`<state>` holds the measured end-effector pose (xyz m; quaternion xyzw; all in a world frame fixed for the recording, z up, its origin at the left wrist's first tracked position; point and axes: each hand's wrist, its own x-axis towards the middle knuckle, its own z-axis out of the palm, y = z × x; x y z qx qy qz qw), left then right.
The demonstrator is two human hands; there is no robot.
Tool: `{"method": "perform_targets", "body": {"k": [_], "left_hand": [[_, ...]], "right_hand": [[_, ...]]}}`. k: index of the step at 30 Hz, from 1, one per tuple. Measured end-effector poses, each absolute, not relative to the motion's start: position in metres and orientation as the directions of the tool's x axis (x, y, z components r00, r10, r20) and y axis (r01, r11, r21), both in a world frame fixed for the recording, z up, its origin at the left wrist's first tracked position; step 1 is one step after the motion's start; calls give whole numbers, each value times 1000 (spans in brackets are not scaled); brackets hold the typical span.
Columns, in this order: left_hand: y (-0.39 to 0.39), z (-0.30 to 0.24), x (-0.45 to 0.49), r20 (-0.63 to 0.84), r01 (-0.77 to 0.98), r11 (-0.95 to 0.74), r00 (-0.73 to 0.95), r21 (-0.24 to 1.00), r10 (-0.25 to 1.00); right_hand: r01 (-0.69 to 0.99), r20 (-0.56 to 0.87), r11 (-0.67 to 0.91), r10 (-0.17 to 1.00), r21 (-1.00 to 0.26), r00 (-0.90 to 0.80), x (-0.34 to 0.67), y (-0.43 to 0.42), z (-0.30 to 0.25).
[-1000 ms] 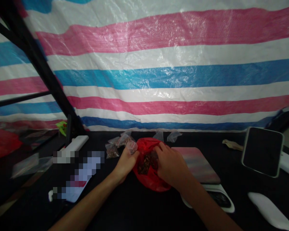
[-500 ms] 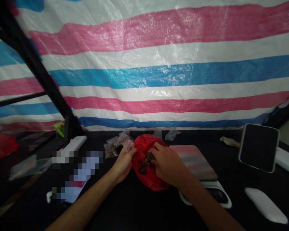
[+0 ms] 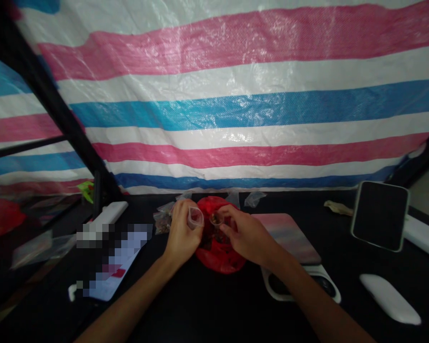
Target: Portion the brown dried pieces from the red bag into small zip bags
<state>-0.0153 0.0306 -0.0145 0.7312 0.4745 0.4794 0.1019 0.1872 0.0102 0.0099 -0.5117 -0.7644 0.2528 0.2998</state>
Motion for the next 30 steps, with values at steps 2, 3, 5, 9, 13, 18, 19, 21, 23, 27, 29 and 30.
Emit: {"method": "perform_targets", "body": {"k": [2, 3, 5, 9, 13, 18, 19, 21, 23, 27, 29, 30], "left_hand": [[29, -14, -16, 576, 640, -529, 161, 557, 802], [29, -15, -16, 555, 665, -523, 192, 533, 809], [29, -17, -16, 516, 711, -510, 238, 485, 823], [29, -19, -15, 474, 732, -534, 324, 423, 819], [28, -18, -13, 466, 699, -573, 373, 428, 803], [27, -17, -12, 474, 674, -593, 387, 440, 791], [27, -16, -12, 475, 671, -592, 384, 446, 792], [26, -16, -12, 466, 657, -598, 395, 459, 792], [25, -15, -13, 452, 639, -611, 422, 467, 786], [23, -14, -12, 461, 643, -616, 422, 455, 781], [23, -13, -11, 486, 674, -587, 366, 449, 793], [22, -13, -10, 501, 700, -550, 308, 456, 808]], "right_hand": [[532, 248, 382, 919, -756, -308, 188, 10, 15], [508, 267, 398, 912, -764, -313, 187, 8, 18], [514, 307, 442, 893, -735, -329, 185, 5, 23], [600, 411, 557, 830, -574, -378, 179, 0, 24], [662, 466, 610, 782, -434, -414, 178, 2, 15], [652, 452, 645, 756, -398, -473, 181, 6, 11], [651, 456, 647, 755, -398, -471, 182, 6, 12], [652, 444, 639, 762, -407, -470, 181, 4, 14], [677, 417, 607, 789, -417, -450, 181, 2, 16], [714, 376, 506, 857, -484, -352, 181, 1, 20], [659, 384, 479, 874, -579, -298, 182, 1, 23], [632, 385, 468, 880, -617, -276, 182, 1, 24]]}}
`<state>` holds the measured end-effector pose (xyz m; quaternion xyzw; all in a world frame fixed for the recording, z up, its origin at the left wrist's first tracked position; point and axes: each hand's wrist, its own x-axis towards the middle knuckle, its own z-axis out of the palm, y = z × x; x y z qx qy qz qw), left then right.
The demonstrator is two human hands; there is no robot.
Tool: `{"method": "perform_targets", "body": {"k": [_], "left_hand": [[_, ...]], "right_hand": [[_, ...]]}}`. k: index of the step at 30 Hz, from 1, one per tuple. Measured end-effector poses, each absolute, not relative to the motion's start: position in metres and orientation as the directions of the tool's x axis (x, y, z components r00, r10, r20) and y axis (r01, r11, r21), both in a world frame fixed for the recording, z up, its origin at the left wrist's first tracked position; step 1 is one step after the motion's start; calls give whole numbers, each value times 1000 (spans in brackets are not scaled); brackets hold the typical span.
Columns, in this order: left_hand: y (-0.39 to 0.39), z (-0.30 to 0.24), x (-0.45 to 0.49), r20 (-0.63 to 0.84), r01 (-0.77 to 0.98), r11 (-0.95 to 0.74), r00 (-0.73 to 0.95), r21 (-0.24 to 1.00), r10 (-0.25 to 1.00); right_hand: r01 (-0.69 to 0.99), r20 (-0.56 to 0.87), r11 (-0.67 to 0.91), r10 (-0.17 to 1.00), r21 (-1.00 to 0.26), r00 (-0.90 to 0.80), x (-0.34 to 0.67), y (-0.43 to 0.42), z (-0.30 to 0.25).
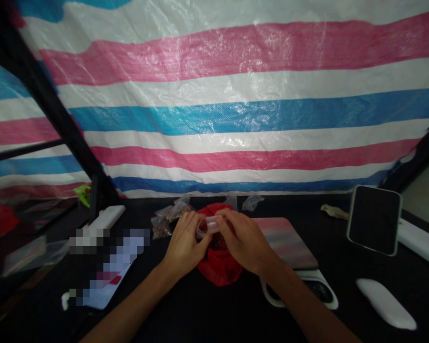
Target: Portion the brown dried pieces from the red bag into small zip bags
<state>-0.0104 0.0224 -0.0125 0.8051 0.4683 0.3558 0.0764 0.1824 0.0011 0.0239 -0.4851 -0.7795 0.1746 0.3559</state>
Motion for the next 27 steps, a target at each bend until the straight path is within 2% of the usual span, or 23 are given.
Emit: {"method": "perform_targets", "body": {"k": [2, 5, 9, 12, 15, 18, 22, 25, 27], "left_hand": [[23, -11, -11, 512, 766, -429, 153, 479, 845], [23, -10, -12, 469, 846, -238, -17, 477, 883], [20, -10, -11, 396, 869, -159, -45, 468, 917], [19, -12, -9, 326, 824, -156, -36, 545, 945], [22, -18, -10, 256, 639, -192, -8, 744, 967], [28, -22, -12, 179, 307, -196, 83, 931, 980], [32, -19, -9, 43, -11, -42, 152, 999, 987], [35, -17, -9, 21, -64, -15, 87, 998, 996], [39, -19, -12, 91, 24, -91, 9, 996, 996]], "right_hand": [[634, 351, 452, 891, -628, -287, 184, 2, 25], [727, 245, 467, 884, -504, -398, 184, 3, 20], [765, 204, 488, 872, -420, -444, 186, 3, 12], [793, 158, 458, 887, -402, -433, 188, 2, 12], [821, 123, 437, 898, -367, -423, 190, 1, 12], [829, 120, 426, 903, -361, -412, 191, 1, 13], [821, 117, 429, 901, -377, -417, 192, 1, 15], [759, 126, 489, 865, -431, -486, 192, 1, 17], [742, 141, 507, 854, -439, -500, 193, 0, 16]]}}
